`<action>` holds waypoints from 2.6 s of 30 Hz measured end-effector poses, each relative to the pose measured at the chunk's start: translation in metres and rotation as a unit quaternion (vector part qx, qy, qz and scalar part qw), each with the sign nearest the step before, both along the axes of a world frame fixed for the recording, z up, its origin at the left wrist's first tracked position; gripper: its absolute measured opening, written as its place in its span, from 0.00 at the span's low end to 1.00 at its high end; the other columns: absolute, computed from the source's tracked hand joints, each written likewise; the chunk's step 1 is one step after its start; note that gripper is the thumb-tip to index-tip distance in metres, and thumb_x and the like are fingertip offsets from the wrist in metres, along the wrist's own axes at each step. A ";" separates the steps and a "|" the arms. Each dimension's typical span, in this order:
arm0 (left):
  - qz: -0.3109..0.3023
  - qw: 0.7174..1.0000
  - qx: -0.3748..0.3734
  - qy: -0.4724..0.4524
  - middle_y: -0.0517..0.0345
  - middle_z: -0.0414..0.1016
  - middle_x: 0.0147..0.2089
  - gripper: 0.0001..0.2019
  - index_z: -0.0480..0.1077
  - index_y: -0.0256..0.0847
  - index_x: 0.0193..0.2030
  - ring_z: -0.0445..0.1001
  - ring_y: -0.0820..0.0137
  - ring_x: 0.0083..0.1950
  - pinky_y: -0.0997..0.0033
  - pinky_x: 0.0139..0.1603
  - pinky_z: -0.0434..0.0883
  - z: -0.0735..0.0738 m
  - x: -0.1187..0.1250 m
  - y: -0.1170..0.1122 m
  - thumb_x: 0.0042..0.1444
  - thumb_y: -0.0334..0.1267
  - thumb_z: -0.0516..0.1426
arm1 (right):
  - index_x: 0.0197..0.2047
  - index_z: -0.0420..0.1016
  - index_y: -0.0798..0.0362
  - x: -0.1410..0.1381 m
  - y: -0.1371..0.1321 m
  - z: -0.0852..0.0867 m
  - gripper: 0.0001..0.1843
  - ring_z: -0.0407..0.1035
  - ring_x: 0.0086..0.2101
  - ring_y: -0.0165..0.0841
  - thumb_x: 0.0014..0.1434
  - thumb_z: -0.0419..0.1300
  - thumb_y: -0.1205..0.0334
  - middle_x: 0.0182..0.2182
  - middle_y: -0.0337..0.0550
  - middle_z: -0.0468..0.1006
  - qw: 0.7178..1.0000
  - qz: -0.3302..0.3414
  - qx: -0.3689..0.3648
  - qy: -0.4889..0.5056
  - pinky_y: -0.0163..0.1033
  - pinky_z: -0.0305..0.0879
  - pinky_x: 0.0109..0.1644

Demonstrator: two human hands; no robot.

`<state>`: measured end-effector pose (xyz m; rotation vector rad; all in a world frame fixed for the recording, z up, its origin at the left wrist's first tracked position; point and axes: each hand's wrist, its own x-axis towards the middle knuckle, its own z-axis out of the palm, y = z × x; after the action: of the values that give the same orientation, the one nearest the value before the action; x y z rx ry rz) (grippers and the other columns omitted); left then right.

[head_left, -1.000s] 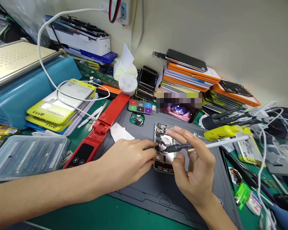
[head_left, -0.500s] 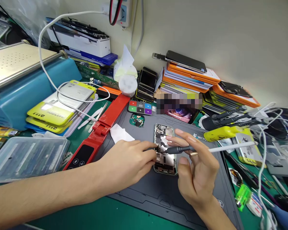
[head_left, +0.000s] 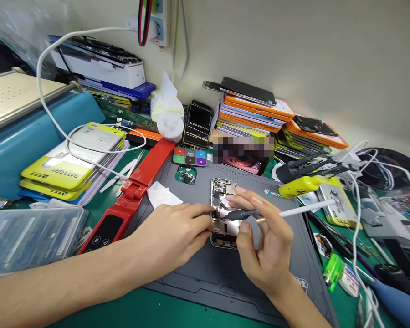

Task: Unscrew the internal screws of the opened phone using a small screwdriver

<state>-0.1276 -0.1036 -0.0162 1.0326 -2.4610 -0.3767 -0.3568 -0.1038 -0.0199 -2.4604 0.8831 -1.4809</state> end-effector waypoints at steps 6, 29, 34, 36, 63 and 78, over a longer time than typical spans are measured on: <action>0.004 1.000 0.001 0.003 0.67 0.76 0.66 0.11 0.77 0.45 0.45 0.83 0.62 0.48 0.58 0.37 0.78 0.000 0.000 0.000 0.74 0.36 0.52 | 0.72 0.63 0.63 0.003 0.001 0.005 0.35 0.69 0.66 0.46 0.64 0.55 0.85 0.62 0.62 0.74 0.999 0.003 -0.027 0.017 0.54 0.69 0.71; 0.007 1.000 0.015 0.013 0.67 0.77 0.65 0.10 0.77 0.44 0.44 0.83 0.63 0.50 0.60 0.39 0.78 0.003 0.000 0.000 0.74 0.37 0.54 | 0.78 0.58 0.56 0.000 0.003 -0.002 0.44 0.72 0.63 0.45 0.61 0.57 0.87 0.66 0.55 0.70 0.999 -0.019 -0.033 0.013 0.54 0.77 0.64; 0.009 0.999 0.030 0.006 0.68 0.77 0.66 0.10 0.76 0.45 0.46 0.83 0.61 0.50 0.57 0.40 0.79 0.003 0.001 0.001 0.75 0.38 0.53 | 0.78 0.58 0.57 -0.001 0.003 -0.003 0.43 0.71 0.64 0.47 0.62 0.55 0.86 0.67 0.56 0.69 1.000 -0.004 -0.015 -0.001 0.56 0.77 0.64; 0.011 0.999 0.035 0.005 0.68 0.77 0.65 0.10 0.76 0.45 0.45 0.83 0.62 0.50 0.58 0.39 0.79 0.003 0.001 0.001 0.75 0.38 0.53 | 0.77 0.60 0.57 -0.001 0.003 -0.002 0.42 0.71 0.63 0.46 0.62 0.54 0.87 0.65 0.56 0.71 1.000 -0.008 -0.021 0.005 0.55 0.78 0.64; -0.007 1.000 -0.002 -0.002 0.66 0.78 0.64 0.10 0.75 0.45 0.46 0.77 0.64 0.41 0.60 0.34 0.67 0.000 0.001 -0.001 0.76 0.38 0.53 | 0.77 0.63 0.44 -0.002 0.002 0.001 0.44 0.81 0.52 0.44 0.63 0.63 0.85 0.61 0.53 0.75 0.996 -0.077 -0.015 -0.033 0.49 0.81 0.45; -0.018 0.999 -0.041 -0.018 0.68 0.80 0.59 0.11 0.77 0.45 0.46 0.76 0.63 0.39 0.59 0.32 0.65 0.000 0.004 -0.001 0.75 0.36 0.53 | 0.77 0.64 0.46 0.002 0.005 0.011 0.42 0.82 0.42 0.37 0.65 0.63 0.82 0.59 0.55 0.75 0.994 -0.072 0.028 -0.083 0.40 0.81 0.40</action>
<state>-0.1238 -0.1047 -0.0159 0.9709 -2.5078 -0.2676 -0.3548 -0.0988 -0.0090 -2.2372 1.0720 -1.6538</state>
